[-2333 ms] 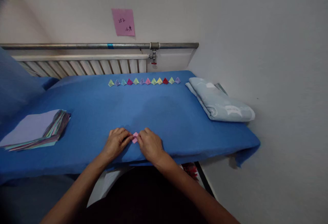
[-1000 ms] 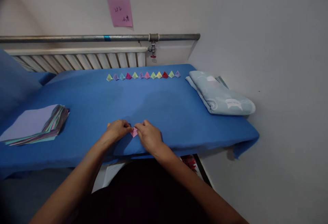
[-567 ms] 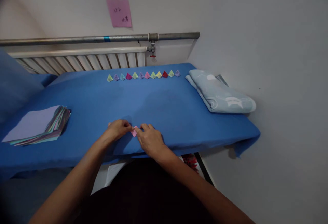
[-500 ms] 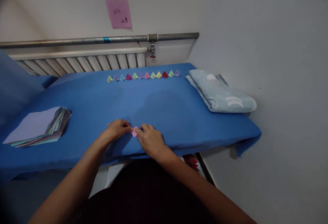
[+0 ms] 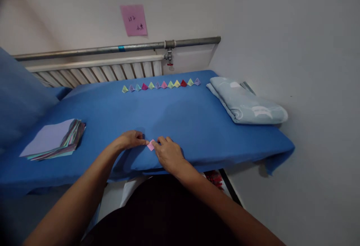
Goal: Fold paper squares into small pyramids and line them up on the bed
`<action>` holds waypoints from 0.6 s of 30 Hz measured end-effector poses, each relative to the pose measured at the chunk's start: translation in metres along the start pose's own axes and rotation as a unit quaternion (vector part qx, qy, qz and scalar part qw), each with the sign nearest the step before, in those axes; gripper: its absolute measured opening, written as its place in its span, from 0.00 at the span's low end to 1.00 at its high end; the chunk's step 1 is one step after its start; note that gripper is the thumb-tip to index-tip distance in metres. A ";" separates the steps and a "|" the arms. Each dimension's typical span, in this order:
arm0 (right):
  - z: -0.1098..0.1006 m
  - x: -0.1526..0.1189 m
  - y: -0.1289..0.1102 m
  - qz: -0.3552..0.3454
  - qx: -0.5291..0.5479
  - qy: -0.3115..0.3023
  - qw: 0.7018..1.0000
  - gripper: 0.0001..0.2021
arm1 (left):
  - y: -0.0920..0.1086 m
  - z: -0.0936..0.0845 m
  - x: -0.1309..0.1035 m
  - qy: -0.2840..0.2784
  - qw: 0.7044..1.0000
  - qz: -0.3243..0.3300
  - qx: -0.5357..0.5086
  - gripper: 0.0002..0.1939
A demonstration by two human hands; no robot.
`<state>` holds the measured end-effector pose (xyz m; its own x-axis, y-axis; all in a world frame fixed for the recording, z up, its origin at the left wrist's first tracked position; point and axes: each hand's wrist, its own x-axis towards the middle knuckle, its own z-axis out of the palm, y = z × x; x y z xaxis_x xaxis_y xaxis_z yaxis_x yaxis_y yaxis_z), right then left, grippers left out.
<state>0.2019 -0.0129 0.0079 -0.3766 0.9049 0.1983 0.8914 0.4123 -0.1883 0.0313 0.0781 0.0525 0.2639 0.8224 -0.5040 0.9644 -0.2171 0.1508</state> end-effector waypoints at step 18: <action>0.011 0.001 0.010 -0.050 -0.037 0.054 0.997 0.18 | 0.011 -0.017 0.005 -0.031 0.999 0.039 0.011 0.18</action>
<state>0.2073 -0.0066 -0.0039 -0.4385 0.8415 0.3155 0.8683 0.4873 -0.0927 0.0435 0.0891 0.0661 0.3374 0.7688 -0.5432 0.9410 -0.2911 0.1726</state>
